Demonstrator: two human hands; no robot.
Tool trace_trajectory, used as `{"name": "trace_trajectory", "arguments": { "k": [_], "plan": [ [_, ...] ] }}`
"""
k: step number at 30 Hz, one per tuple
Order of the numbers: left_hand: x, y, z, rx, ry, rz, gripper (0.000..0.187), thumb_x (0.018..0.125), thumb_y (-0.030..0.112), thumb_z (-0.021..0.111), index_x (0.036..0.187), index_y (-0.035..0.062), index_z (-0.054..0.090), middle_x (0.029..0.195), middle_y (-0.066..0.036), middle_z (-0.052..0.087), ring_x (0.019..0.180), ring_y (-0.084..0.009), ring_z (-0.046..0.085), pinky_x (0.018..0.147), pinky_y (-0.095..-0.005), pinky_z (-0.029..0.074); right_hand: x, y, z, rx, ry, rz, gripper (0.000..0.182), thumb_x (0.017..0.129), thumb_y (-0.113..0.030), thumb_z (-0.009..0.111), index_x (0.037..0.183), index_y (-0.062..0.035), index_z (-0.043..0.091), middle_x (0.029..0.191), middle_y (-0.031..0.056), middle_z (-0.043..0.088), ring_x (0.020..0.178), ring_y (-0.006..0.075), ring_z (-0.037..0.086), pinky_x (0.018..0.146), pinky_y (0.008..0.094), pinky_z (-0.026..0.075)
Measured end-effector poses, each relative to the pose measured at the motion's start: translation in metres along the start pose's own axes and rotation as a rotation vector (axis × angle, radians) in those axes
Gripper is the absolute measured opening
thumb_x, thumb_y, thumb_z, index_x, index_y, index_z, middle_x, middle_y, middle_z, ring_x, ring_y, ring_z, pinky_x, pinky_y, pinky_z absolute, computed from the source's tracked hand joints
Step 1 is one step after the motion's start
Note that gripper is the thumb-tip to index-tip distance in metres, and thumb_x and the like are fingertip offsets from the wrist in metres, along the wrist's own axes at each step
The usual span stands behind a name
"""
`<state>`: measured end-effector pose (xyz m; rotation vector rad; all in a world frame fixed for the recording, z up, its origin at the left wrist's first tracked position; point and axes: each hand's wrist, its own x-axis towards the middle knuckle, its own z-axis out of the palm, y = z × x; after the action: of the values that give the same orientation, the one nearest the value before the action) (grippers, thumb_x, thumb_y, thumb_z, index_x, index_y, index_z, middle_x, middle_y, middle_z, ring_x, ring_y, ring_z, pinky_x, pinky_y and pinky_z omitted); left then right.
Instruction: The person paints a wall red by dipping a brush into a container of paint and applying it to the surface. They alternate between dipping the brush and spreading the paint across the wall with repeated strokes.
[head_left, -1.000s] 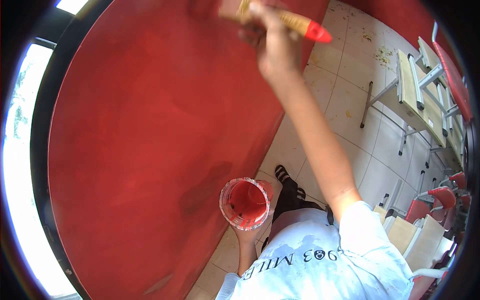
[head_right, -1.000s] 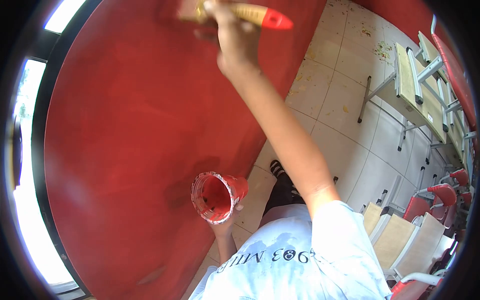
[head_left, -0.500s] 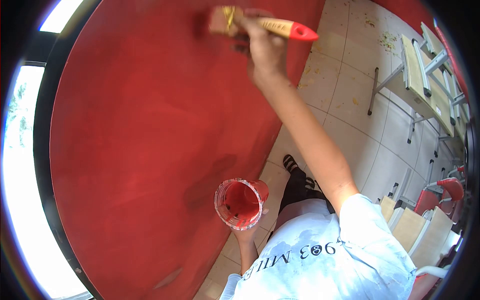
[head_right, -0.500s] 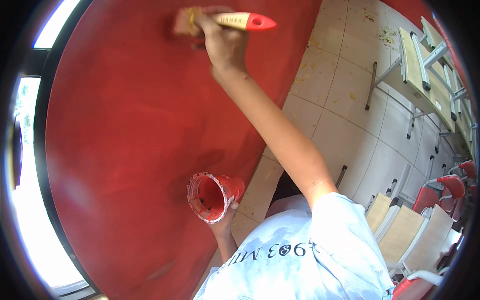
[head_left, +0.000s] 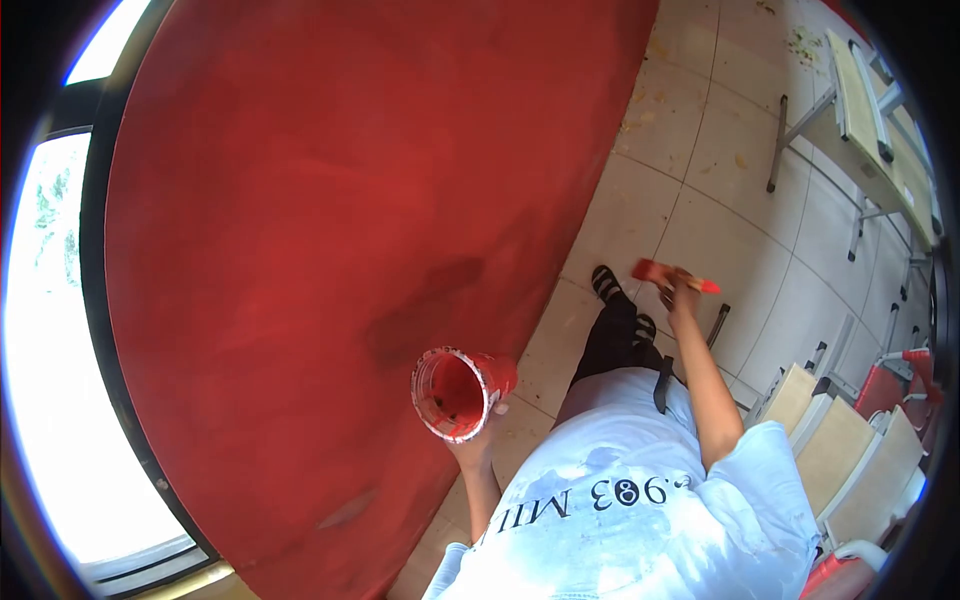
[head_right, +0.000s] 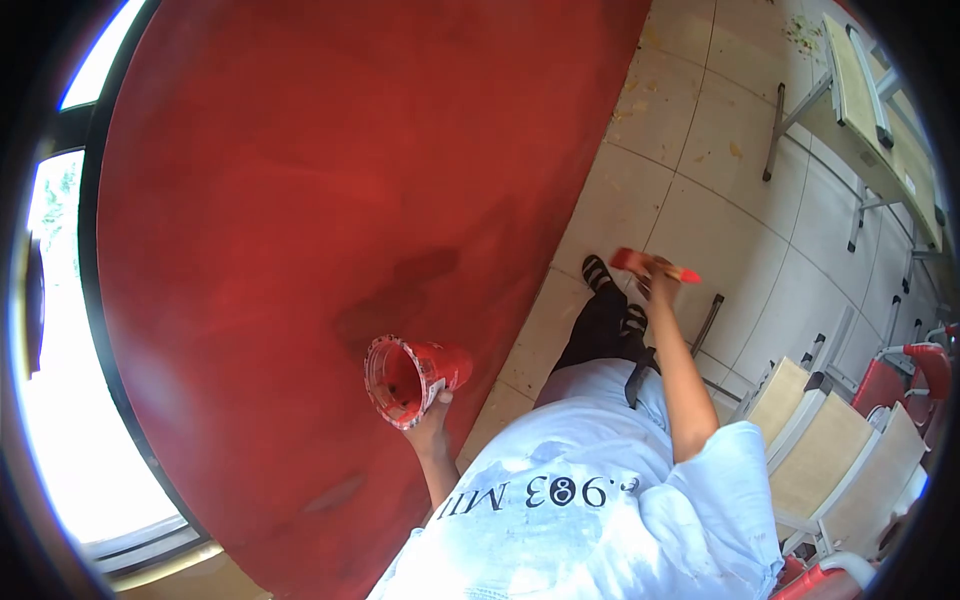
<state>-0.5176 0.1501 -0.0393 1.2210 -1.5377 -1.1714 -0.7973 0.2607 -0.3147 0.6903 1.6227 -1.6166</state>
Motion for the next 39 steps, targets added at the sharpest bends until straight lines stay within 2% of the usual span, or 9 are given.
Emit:
{"name": "trace_trajectory", "arguments": {
  "k": [4, 5, 8, 13, 16, 21, 24, 27, 39],
  "plan": [
    [-0.004, -0.012, 0.006, 0.043, -0.060, -0.001, 0.091, 0.051, 0.022, 0.085, 0.123, 0.0041, 0.033, 0.114, -0.010, 0.047, 0.101, -0.0237, 0.052, 0.084, -0.0362, 0.048, -0.005, 0.017, -0.076, 0.158, 0.042, 0.055, 0.033, 0.077, -0.016, 0.062, 0.108, -0.0147, 0.052, 0.090, 0.0011, 0.059, 0.069, 0.0140, 0.058, 0.055, 0.0234, 0.044],
    [0.001, -0.019, 0.009, 0.132, -0.100, 0.181, 0.091, 0.051, 0.021, 0.085, 0.123, 0.0039, 0.033, 0.115, -0.011, 0.047, 0.103, -0.0237, 0.051, 0.085, -0.0363, 0.047, -0.015, 0.007, -0.085, 0.192, 0.043, 0.059, 0.034, 0.077, -0.015, 0.063, 0.109, -0.0143, 0.051, 0.090, 0.0011, 0.058, 0.069, 0.0140, 0.058, 0.055, 0.0231, 0.043],
    [-0.001, -0.015, 0.034, 0.056, -0.265, 0.075, 0.089, 0.052, 0.018, 0.084, 0.123, 0.0040, 0.033, 0.115, -0.011, 0.047, 0.106, -0.0234, 0.049, 0.087, -0.0370, 0.045, -0.060, -0.023, -0.078, 0.276, -0.104, -0.084, 0.036, 0.073, -0.012, 0.067, 0.106, -0.0145, 0.052, 0.084, 0.0011, 0.060, 0.068, 0.0141, 0.059, 0.054, 0.0245, 0.043],
    [-0.002, -0.015, 0.082, 0.028, -0.449, 0.191, 0.080, 0.055, 0.012, 0.081, 0.120, 0.0036, 0.037, 0.118, -0.012, 0.046, 0.109, -0.0221, 0.047, 0.091, -0.0371, 0.041, -0.186, -0.124, -0.029, 0.287, -0.522, -0.431, 0.031, 0.075, -0.007, 0.064, 0.103, -0.0095, 0.050, 0.090, 0.0017, 0.057, 0.076, 0.0108, 0.056, 0.050, 0.0227, 0.046],
    [-0.007, 0.000, 0.106, 0.007, -0.507, 0.324, 0.075, 0.059, 0.010, 0.079, 0.119, 0.0015, 0.035, 0.118, -0.013, 0.048, 0.107, -0.0219, 0.050, 0.090, -0.0354, 0.042, -0.247, -0.170, -0.025, -0.001, -0.750, -0.759, 0.032, 0.073, 0.002, 0.062, 0.101, -0.0034, 0.048, 0.089, 0.0036, 0.055, 0.072, 0.0087, 0.056, 0.053, 0.0218, 0.047],
    [-0.018, 0.010, 0.119, -0.144, -0.539, 0.344, 0.076, 0.062, 0.011, 0.078, 0.121, 0.0001, 0.031, 0.115, -0.013, 0.050, 0.103, -0.0213, 0.053, 0.086, -0.0330, 0.044, -0.320, -0.201, -0.019, -0.562, -0.728, -1.130, 0.013, 0.072, -0.003, 0.066, 0.083, -0.0038, 0.059, 0.082, -0.0009, 0.059, 0.062, 0.0042, 0.055, 0.051, 0.0197, 0.043],
    [-0.026, 0.010, 0.115, -0.116, -0.485, 0.367, 0.073, 0.062, 0.013, 0.078, 0.120, 0.0016, 0.035, 0.114, -0.013, 0.050, 0.104, -0.0231, 0.052, 0.088, -0.0343, 0.043, -0.321, -0.193, -0.002, -0.747, -0.810, -1.451, 0.014, 0.071, -0.003, 0.064, 0.083, -0.0062, 0.058, 0.067, 0.0060, 0.060, 0.052, 0.0191, 0.058, 0.047, 0.0272, 0.045],
    [-0.030, 0.007, 0.106, -0.077, -0.442, 0.371, 0.069, 0.063, 0.014, 0.077, 0.119, 0.0035, 0.038, 0.113, -0.013, 0.050, 0.105, -0.0253, 0.050, 0.088, -0.0363, 0.041, -0.318, -0.179, 0.010, -0.952, -0.867, -1.466, 0.012, 0.072, -0.005, 0.060, 0.082, -0.0069, 0.056, 0.062, 0.0094, 0.058, 0.054, 0.0261, 0.057, 0.048, 0.0332, 0.046],
    [-0.021, 0.005, 0.061, -0.028, -0.329, 0.293, 0.068, 0.064, 0.013, 0.075, 0.120, 0.0035, 0.037, 0.116, -0.014, 0.048, 0.105, -0.0254, 0.050, 0.089, -0.0364, 0.041, -0.326, -0.139, 0.067, -1.205, -1.014, -1.495, 0.009, 0.074, -0.007, 0.057, 0.082, -0.0083, 0.054, 0.060, 0.0109, 0.058, 0.052, 0.0279, 0.056, 0.047, 0.0354, 0.046]
  ]
}}
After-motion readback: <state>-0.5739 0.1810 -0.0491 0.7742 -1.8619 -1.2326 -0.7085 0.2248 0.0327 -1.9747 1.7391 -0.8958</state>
